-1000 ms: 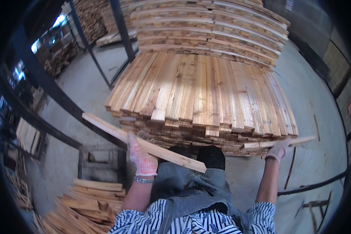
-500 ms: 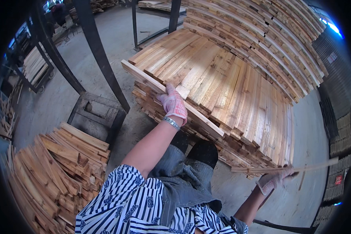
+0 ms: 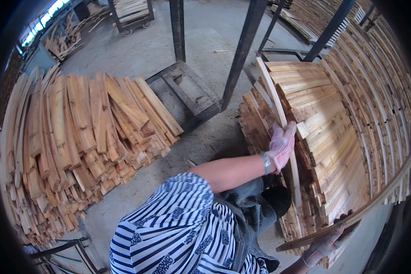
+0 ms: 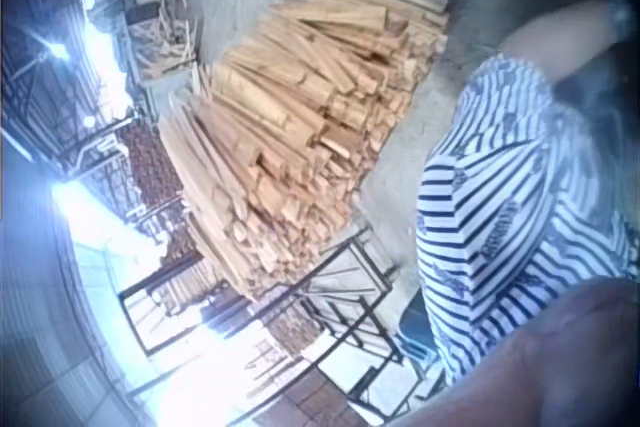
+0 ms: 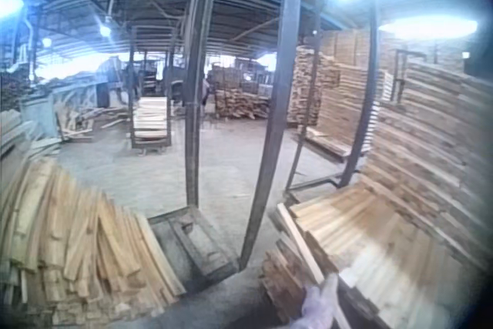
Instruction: The person repeatedly picks up wooden planks from a pile on the floor and stacks them onto a metal rack. The person wears gloves and handles the planks one by one or in small groups, arranging them neatly on the rack.
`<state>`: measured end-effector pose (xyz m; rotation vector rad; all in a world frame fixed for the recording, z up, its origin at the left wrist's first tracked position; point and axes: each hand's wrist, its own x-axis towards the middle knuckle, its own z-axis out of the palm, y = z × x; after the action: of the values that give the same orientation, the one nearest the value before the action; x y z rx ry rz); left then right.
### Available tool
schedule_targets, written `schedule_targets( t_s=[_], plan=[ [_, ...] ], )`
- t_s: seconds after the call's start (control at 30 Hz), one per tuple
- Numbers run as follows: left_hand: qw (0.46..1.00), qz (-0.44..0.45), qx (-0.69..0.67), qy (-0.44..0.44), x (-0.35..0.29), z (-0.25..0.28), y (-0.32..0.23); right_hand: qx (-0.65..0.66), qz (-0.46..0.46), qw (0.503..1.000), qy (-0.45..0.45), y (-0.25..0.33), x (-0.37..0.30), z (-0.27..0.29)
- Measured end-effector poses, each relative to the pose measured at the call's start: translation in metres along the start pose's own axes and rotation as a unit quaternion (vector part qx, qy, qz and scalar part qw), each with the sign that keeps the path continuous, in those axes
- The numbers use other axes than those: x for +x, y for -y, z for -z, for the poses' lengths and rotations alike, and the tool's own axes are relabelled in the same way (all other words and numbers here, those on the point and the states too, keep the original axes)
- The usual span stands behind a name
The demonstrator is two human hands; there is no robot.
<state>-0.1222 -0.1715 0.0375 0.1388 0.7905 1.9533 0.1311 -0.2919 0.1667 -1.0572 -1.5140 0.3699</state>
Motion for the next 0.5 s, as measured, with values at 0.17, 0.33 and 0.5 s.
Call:
schedule_targets(
  t_s=[0.17,0.33,0.5],
  plan=[
    [0.993,0.040,-0.112,0.016,-0.105,0.025,-0.052,0.071,-0.061,0.973,0.212,0.025,-0.009,-0.044],
    [0.989,0.004,-0.025,0.146,-0.120,0.021,-0.096,-0.001,0.082,0.929,0.361,0.034,-0.029,-0.155],
    [0.997,0.063,0.008,-0.038,-0.089,0.078,-0.125,0.028,0.117,0.902,0.415,0.036,-0.052,-0.225]
  ],
)
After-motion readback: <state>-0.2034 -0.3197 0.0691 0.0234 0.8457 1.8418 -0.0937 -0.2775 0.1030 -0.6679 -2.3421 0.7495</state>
